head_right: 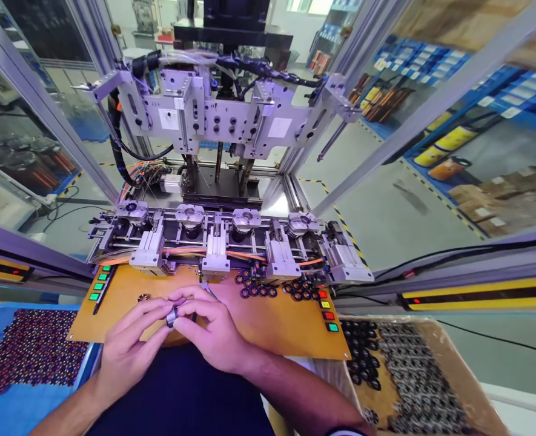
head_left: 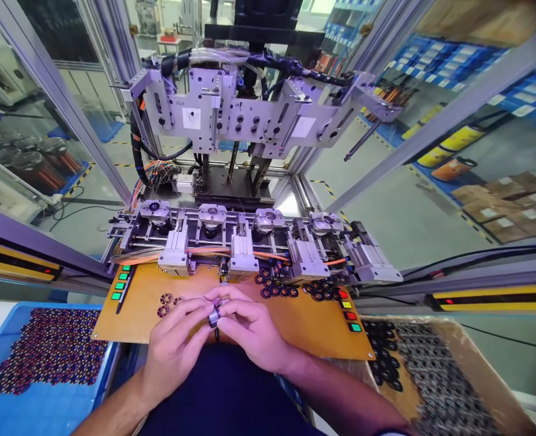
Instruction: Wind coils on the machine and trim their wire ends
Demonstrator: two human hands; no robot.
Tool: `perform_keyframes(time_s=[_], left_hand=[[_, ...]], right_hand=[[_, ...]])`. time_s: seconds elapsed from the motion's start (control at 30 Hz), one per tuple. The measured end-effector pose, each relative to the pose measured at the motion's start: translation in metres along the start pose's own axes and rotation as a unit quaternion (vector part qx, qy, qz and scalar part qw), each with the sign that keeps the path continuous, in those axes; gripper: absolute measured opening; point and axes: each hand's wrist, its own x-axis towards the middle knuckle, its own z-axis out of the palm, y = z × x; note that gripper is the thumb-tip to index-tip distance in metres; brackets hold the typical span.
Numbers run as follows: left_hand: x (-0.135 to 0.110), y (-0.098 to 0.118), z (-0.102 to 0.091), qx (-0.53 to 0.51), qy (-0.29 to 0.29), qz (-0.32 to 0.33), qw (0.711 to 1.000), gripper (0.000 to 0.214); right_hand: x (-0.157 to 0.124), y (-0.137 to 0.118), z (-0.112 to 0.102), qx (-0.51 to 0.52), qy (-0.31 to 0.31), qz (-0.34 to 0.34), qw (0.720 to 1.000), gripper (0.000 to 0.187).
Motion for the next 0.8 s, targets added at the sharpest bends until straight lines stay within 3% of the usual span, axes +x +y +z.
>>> perform_keyframes(time_s=[0.07,0.13,0.2,0.3,0.37,0.53,0.8], left_hand=[[-0.003,-0.007,-0.003,0.020,0.010,-0.007,1.000,0.052],[-0.008,-0.016,-0.007,0.033,0.025,-0.045,0.998,0.057],[-0.012,-0.025,-0.010,0.034,0.034,-0.096,0.994,0.054],[-0.017,-0.033,-0.013,0.027,0.024,-0.130,0.991,0.039],[-0.021,-0.036,-0.015,0.022,0.020,-0.132,0.991,0.033],[-0.035,-0.043,-0.019,0.021,0.041,-0.161,0.986,0.034],[-0.029,-0.047,-0.021,0.007,0.029,-0.162,0.986,0.033]], right_hand=[[0.022,-0.006,-0.011,-0.039,-0.027,-0.009,0.999,0.010],[0.059,-0.009,-0.028,-0.145,-0.064,-0.070,0.985,0.011],[0.107,-0.006,-0.049,-0.303,-0.083,-0.153,0.937,0.014],[0.173,0.009,-0.078,-0.382,-0.081,-0.166,0.906,0.012],[0.201,0.023,-0.089,-0.414,-0.098,-0.161,0.890,0.013],[0.214,0.041,-0.096,-0.485,-0.156,-0.149,0.848,0.016],[0.219,0.033,-0.086,-0.583,-0.181,-0.092,0.787,0.018]])
